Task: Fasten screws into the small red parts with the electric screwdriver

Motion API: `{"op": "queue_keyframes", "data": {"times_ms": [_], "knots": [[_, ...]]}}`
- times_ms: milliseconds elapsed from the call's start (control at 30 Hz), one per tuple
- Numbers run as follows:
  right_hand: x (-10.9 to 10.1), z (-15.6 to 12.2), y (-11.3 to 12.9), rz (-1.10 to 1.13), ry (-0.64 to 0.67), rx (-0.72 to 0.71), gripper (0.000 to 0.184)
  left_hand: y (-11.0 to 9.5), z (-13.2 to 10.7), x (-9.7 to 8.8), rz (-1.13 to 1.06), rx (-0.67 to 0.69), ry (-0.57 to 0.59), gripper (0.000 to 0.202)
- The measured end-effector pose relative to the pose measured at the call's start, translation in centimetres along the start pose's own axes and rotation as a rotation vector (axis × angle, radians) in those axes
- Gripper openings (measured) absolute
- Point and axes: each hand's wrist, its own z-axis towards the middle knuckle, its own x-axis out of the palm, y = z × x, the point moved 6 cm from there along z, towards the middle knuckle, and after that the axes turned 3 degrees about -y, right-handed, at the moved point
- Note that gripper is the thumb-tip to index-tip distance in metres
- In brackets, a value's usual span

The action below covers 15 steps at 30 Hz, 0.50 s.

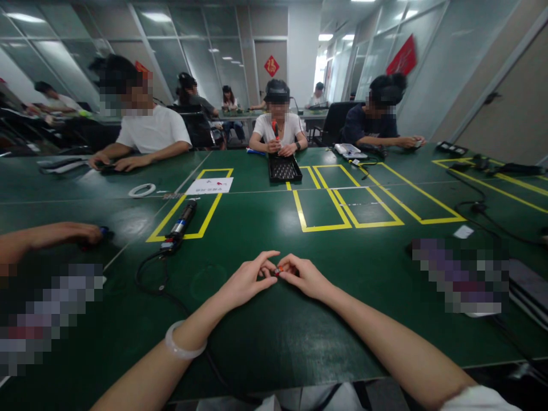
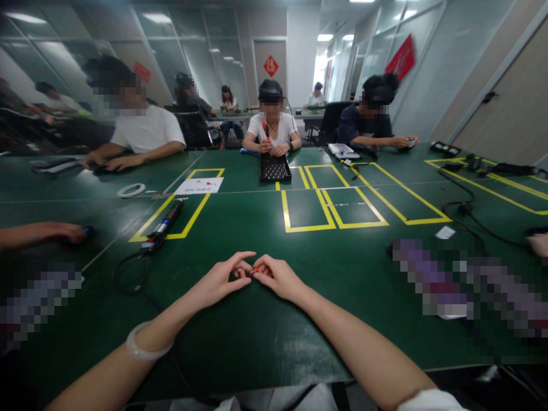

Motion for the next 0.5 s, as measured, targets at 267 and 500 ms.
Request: {"op": "queue_keyframes", "data": {"times_ms": [267,500], "knots": [[0.0,0.02,-0.22,0.11,-0.004,0.036,0.023,-0.5,-0.32,0.23,0.086,0.003,-0.006,0.032],[0.11,0.18,-0.82,0.253,0.008,0.121,0.032,-0.47,-0.32,0.61,0.261,0.08,-0.03,0.023]]}}
